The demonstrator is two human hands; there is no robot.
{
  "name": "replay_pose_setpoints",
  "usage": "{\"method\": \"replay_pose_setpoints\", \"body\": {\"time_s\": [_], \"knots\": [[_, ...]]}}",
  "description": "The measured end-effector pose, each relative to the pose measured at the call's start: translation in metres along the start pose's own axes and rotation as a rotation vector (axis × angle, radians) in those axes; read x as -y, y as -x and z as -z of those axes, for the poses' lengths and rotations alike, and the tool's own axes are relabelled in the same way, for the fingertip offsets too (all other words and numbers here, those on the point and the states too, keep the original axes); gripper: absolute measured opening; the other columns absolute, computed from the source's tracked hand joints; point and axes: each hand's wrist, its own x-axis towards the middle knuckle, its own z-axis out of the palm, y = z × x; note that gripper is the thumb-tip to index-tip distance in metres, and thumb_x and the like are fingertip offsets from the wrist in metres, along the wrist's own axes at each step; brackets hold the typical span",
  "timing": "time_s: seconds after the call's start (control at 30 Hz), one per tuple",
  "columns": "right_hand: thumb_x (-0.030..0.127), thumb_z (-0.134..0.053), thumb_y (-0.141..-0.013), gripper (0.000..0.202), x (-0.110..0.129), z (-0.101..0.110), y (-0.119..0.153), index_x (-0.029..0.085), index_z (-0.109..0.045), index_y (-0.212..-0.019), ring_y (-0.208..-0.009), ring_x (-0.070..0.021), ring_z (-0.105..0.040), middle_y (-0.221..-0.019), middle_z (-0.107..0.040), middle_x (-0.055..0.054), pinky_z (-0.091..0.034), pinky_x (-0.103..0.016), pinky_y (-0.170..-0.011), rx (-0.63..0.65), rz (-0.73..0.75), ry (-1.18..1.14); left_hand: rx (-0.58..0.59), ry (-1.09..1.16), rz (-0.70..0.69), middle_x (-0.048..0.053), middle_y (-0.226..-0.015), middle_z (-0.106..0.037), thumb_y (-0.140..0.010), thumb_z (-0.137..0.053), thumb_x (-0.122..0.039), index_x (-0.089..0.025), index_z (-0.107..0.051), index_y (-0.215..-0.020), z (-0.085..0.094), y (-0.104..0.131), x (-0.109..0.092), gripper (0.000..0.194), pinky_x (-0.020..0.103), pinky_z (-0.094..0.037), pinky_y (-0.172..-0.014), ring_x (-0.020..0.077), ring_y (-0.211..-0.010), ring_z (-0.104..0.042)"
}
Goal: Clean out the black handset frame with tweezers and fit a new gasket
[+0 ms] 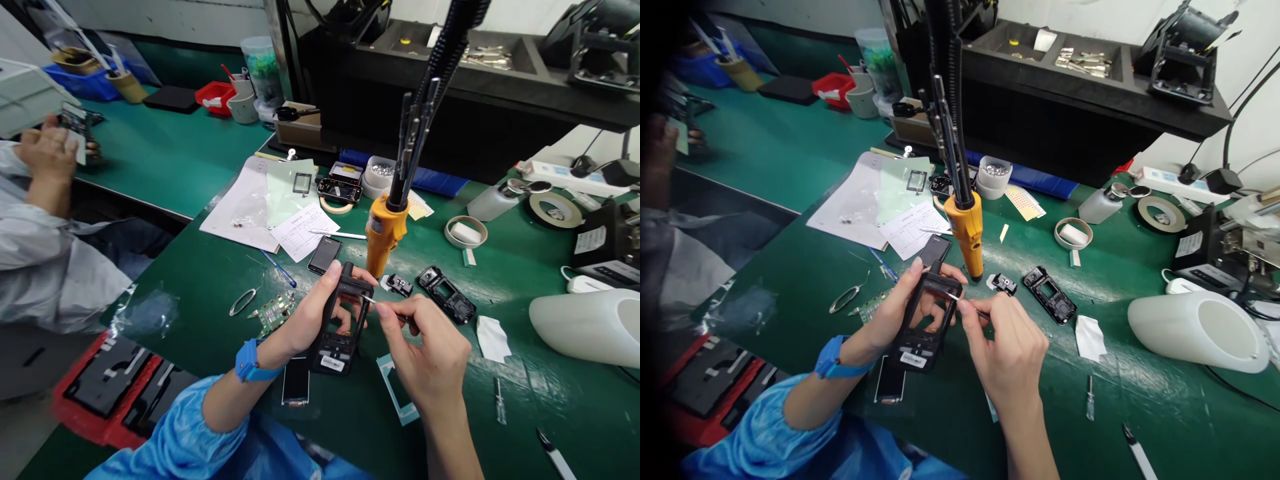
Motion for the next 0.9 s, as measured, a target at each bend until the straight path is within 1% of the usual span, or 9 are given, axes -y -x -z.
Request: {"method": "replay_pose_setpoints", "body": {"time_s": [0.23, 0.33, 0.5, 0.67, 0.77, 0.9], "knots": [[0.029, -0.065, -0.119, 0.028, 0.001, -0.006, 0.003, 0.022, -0.063, -0.092, -0.064, -0.0117, -0.061, -0.074, -0.068, 0.002, -0.043, -0.026, -0.063, 0.007, 0.022, 0.015, -0.031, -0.016, -0.008, 0.005, -0.080, -0.068, -0.090, -0.071, -0.094, -0.017, -0.079, -0.111, -0.005, 0.003, 0.000, 0.081, 0.021, -0.043, -0.044, 0.0176, -0.066, -0.064], [0.028, -0.066, -0.118, 0.025, 0.001, -0.008, 0.004, 0.022, -0.062, -0.094, -0.067, -0.0131, -0.064, -0.078, -0.070, 0.001, -0.043, -0.028, -0.065, 0.000, 0.017, 0.007, -0.023, -0.049, 0.001, 0.006, -0.080, -0.069, -0.090, -0.068, -0.096, -0.016, -0.080, -0.112, -0.005, 0.002, -0.001, 0.083, 0.021, -0.043, -0.045, 0.0177, -0.067, -0.064], [0.025, -0.070, -0.116, 0.022, 0.001, -0.010, 0.006, 0.023, -0.061, -0.096, -0.074, -0.0162, -0.067, -0.083, -0.071, -0.001, -0.048, -0.029, -0.070, -0.005, 0.002, -0.009, -0.004, -0.095, -0.003, 0.006, -0.075, -0.067, -0.089, -0.063, -0.100, -0.014, -0.080, -0.116, -0.005, 0.001, -0.002, 0.092, 0.020, -0.040, -0.044, 0.0182, -0.066, -0.064], [0.021, -0.075, -0.112, 0.020, 0.001, -0.012, 0.008, 0.022, -0.061, -0.097, -0.074, -0.0147, -0.069, -0.085, -0.071, 0.000, -0.054, -0.027, -0.071, -0.010, -0.010, -0.053, -0.020, -0.081, 0.003, 0.005, -0.077, -0.067, -0.090, -0.064, -0.099, -0.016, -0.081, -0.115, -0.004, 0.002, -0.001, 0.089, 0.019, -0.040, -0.044, 0.0173, -0.065, -0.064], [0.018, -0.076, -0.110, 0.020, 0.003, -0.014, 0.007, 0.022, -0.062, -0.097, -0.073, -0.0138, -0.070, -0.084, -0.071, 0.000, -0.055, -0.025, -0.067, -0.035, -0.025, -0.090, -0.012, -0.064, 0.003, 0.005, -0.078, -0.068, -0.088, -0.066, -0.099, -0.017, -0.080, -0.114, -0.004, 0.001, 0.000, 0.088, 0.019, -0.041, -0.044, 0.0164, -0.065, -0.063], [0.014, -0.076, -0.108, 0.020, 0.006, -0.014, 0.006, 0.023, -0.062, -0.096, -0.070, -0.0121, -0.069, -0.083, -0.070, 0.001, -0.052, -0.022, -0.058, -0.114, -0.083, -0.173, 0.001, -0.025, 0.016, 0.004, -0.077, -0.068, -0.089, -0.065, -0.100, -0.016, -0.079, -0.112, -0.004, -0.001, 0.002, 0.088, 0.018, -0.042, -0.044, 0.0150, -0.062, -0.063]]}}
